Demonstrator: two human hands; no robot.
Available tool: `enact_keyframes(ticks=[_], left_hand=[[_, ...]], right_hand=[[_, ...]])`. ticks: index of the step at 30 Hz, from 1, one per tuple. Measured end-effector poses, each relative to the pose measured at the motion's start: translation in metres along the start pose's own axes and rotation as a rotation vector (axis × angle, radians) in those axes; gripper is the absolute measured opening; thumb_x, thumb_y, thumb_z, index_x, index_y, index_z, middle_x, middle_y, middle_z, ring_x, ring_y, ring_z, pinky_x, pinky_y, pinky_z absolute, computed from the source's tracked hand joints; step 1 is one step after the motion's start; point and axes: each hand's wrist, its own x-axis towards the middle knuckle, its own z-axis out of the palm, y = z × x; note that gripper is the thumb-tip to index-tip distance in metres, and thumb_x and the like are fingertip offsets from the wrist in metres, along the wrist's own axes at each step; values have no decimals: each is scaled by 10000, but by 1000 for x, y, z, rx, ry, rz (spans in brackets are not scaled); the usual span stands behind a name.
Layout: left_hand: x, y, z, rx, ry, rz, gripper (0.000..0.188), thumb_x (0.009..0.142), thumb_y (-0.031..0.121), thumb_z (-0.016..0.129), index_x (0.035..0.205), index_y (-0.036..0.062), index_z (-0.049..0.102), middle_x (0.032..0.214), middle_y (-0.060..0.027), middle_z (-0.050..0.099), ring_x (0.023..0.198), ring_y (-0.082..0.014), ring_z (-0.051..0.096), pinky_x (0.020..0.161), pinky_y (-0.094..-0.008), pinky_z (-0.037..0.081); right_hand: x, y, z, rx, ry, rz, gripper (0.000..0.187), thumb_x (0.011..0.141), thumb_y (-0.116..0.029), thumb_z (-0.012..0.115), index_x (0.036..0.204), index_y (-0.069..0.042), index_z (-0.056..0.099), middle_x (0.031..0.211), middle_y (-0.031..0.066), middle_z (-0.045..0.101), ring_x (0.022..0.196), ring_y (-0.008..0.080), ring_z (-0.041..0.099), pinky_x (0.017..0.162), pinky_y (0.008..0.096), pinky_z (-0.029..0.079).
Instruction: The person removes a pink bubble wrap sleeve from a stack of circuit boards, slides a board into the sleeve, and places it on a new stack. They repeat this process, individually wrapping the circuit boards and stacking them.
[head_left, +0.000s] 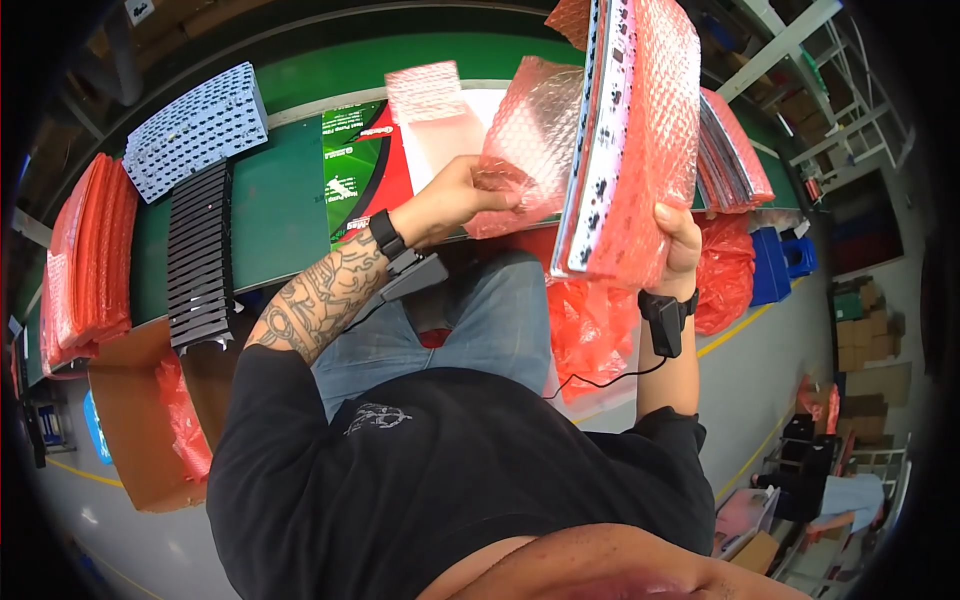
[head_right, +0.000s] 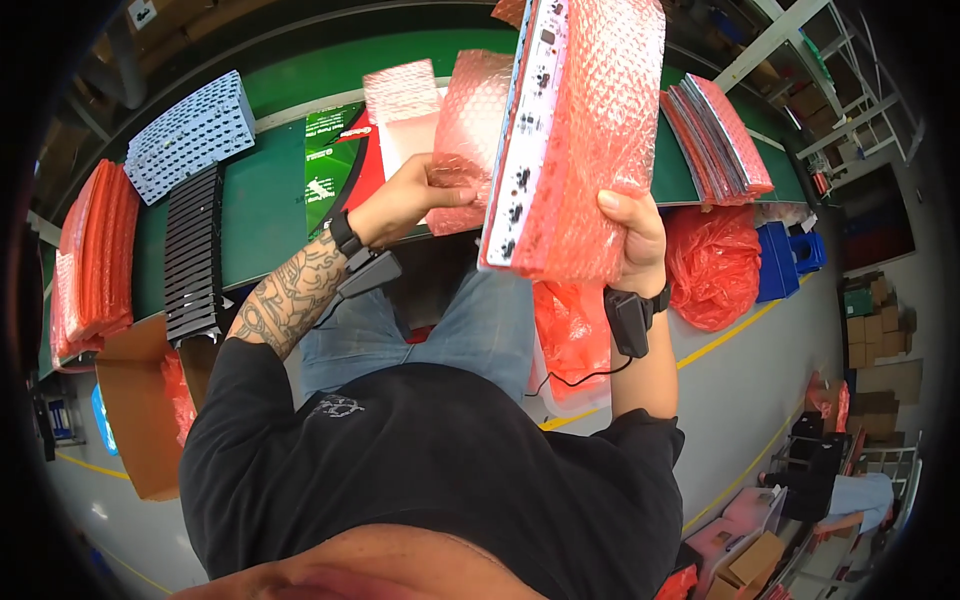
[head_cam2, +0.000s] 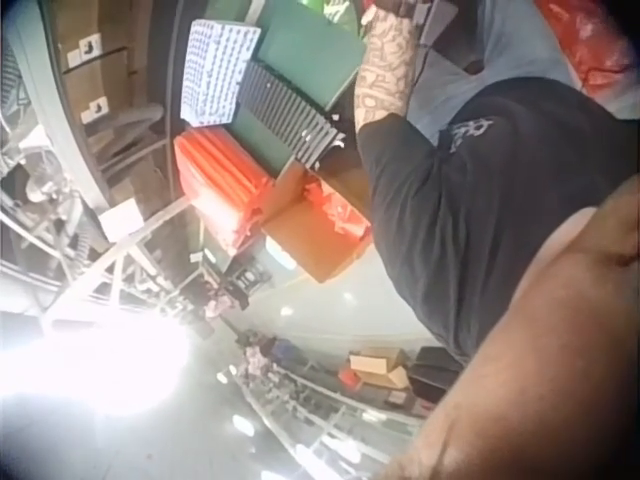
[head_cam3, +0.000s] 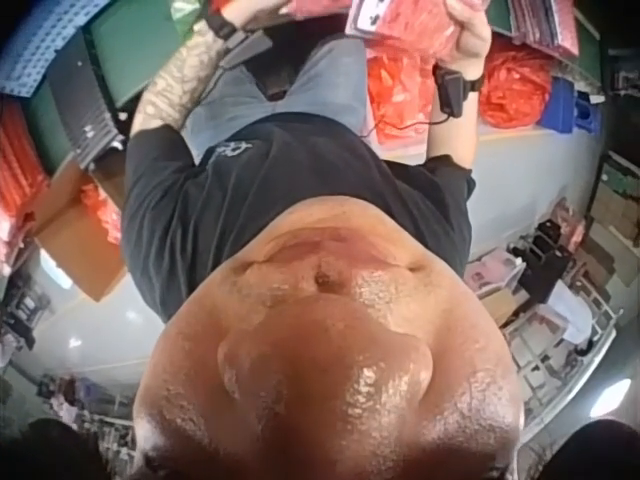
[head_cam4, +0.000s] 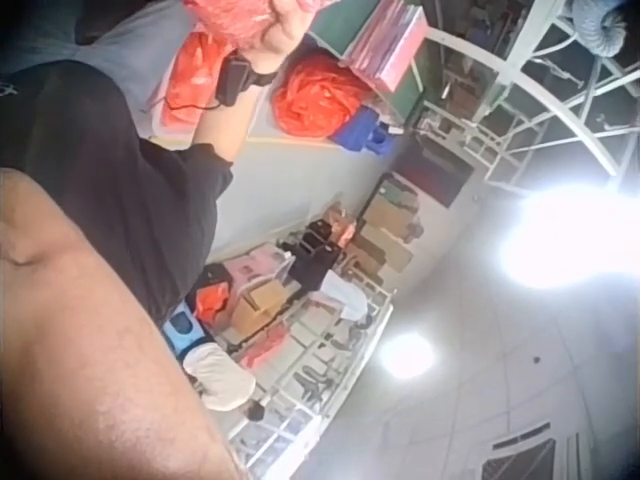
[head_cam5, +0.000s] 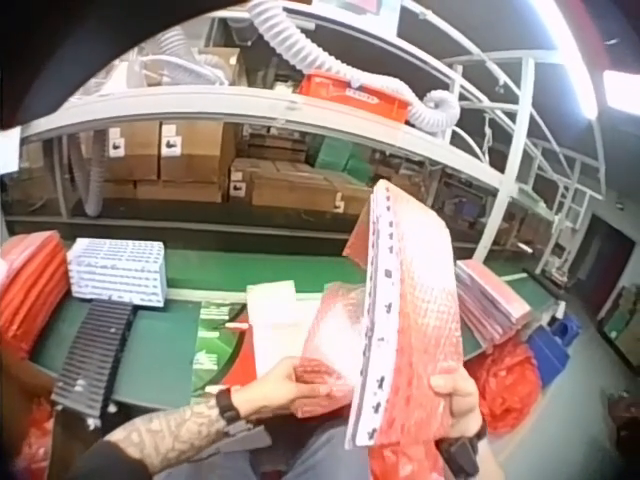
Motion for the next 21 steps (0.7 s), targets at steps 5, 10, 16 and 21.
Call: enact_keyframes(ticks=[5, 10, 16, 21], left_hand=[[-18, 14, 16, -91, -75, -29, 344, 886, -32, 672, 1224, -47, 611, 1116, -98, 709, 1069, -169, 662, 964, -305, 513], [-30, 20, 26, -168, -54, 51, 441, 848, -74, 657, 1279, -45, 571, 1188, -96, 681, 1104, -164, 646, 991, -303, 494], [-39, 18, 40, -121, -115, 57, 593, 815, -113, 620, 1384, -29, 474, 1256, -101, 643, 1155, -168, 620, 1004, -315, 486], [-47, 22, 53, -71, -38, 112, 596, 813, -114, 620, 1384, -22, 476, 1238, -99, 647, 1133, -170, 634, 991, -324, 497]], right_hand=[[16, -7, -14, -94, 41, -23, 635, 893, -23, 590, 1471, 60, 340, 1443, 238, 499, 1266, 375, 569, 1076, 514, 473], [28, -10, -15, -97, 12, -22, 606, 918, -5, 584, 1472, 51, 345, 1456, 224, 491, 1292, 369, 547, 1101, 510, 448], [41, -8, -11, -123, 83, 26, 594, 916, -11, 620, 1455, 42, 374, 1432, 199, 520, 1289, 341, 550, 1106, 478, 441], [46, 0, -15, -153, 67, 50, 554, 953, -27, 597, 1454, 40, 373, 1436, 209, 513, 1286, 356, 552, 1096, 507, 455]])
